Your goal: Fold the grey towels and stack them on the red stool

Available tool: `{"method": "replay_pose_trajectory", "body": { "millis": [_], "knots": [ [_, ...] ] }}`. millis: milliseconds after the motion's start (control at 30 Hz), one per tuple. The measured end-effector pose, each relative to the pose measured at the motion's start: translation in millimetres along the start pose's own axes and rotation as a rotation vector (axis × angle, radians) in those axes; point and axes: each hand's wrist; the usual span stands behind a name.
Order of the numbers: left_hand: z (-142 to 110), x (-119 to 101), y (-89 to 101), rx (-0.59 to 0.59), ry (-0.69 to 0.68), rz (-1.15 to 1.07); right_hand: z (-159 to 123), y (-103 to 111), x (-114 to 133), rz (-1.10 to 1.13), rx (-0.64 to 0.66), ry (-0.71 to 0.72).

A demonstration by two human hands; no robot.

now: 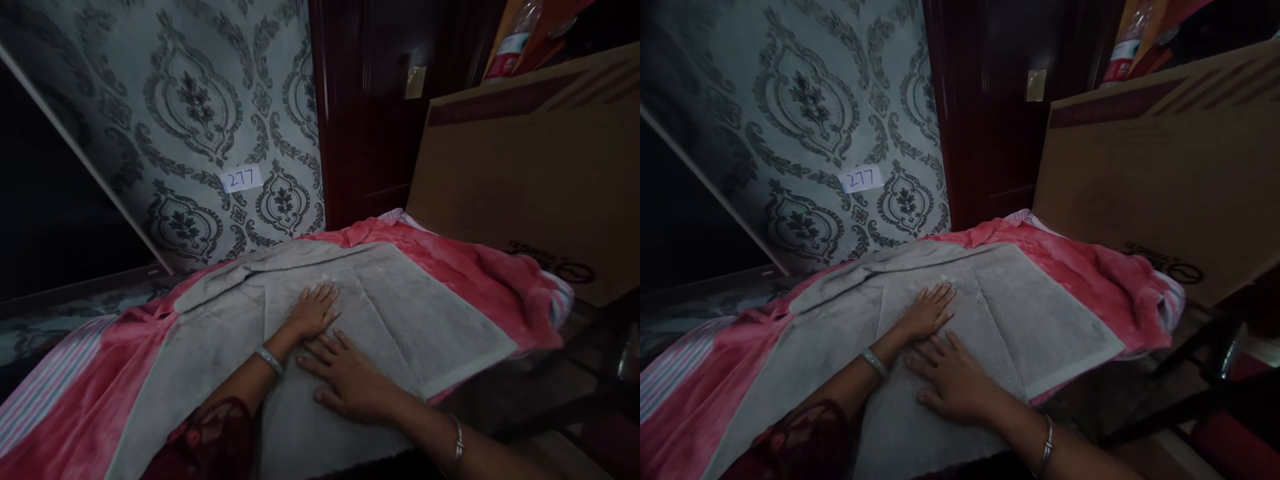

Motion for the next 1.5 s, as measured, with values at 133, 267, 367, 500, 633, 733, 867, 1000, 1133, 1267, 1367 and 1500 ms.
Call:
{"method": "replay_pose_trajectory", "body": {
  "millis": [133, 267, 367, 500, 633, 733, 867, 1000, 1133, 1267, 1367, 1500],
  "knots": [
    [-0.7, 11.4, 0.9, -0.008, -0.076, 0.066, -0.5, 3.6, -2.1, 0.032, -0.001, -0.001],
    [18.2, 26.7, 4.5, -0.03, -0.084, 0.063, -0.6, 3.8, -1.9, 0.06, -0.007, 0.006],
    [39.6, 39.5, 5.3, 0.031, 0.038, 0.041, -1.1, 4.1, -2.6, 0.081, -0.01, 0.007],
    [56.9, 47.8, 4.2, 0.085, 0.172, 0.014, -0.2, 4.6, -4.0, 0.087, -0.026, 0.013],
    [55.7, 44.2, 4.6, -0.012, 0.173, 0.084, 0.6, 6.0, -2.7, 0.06, -0.036, 0.025],
    [49.0, 35.3, 11.1, -0.164, 0.205, 0.212, -0.5, 9.2, 0.8, 0.036, -0.061, 0.045],
    [30.9, 18.9, 18.6, -0.16, 0.074, 0.165, -0.6, 12.8, 3.1, -0.02, -0.096, 0.076],
    [5.9, 8.2, 9.9, -0.037, -0.086, 0.11, 2.6, 12.1, 2.8, -0.101, -0.13, 0.102],
    [-3.9, 7.9, -0.1, -0.013, -0.014, 0.141, -6.7, 7.7, 10.5, -0.082, -0.108, 0.076],
    [-3.0, 2.2, 0.7, -0.029, -0.008, 0.154, -38.4, -0.2, 28.5, -0.023, -0.062, 0.112],
    [-7.2, -13.1, 7.7, -0.071, -0.003, 0.166, -68.2, -4.6, 44.3, 0.0, -0.031, 0.108],
    [-23.6, -31.7, 24.9, -0.036, 0.095, 0.167, -93.1, 3.1, 50.5, 0.088, 0.03, 0.132]
  ]
}}
Point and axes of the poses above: each hand's wrist, its own z-axis towards the middle knuckle, its own y-axis out of the back of the hand, x = y × z, and after that the axes turned 8 degrees about -x, right-handed
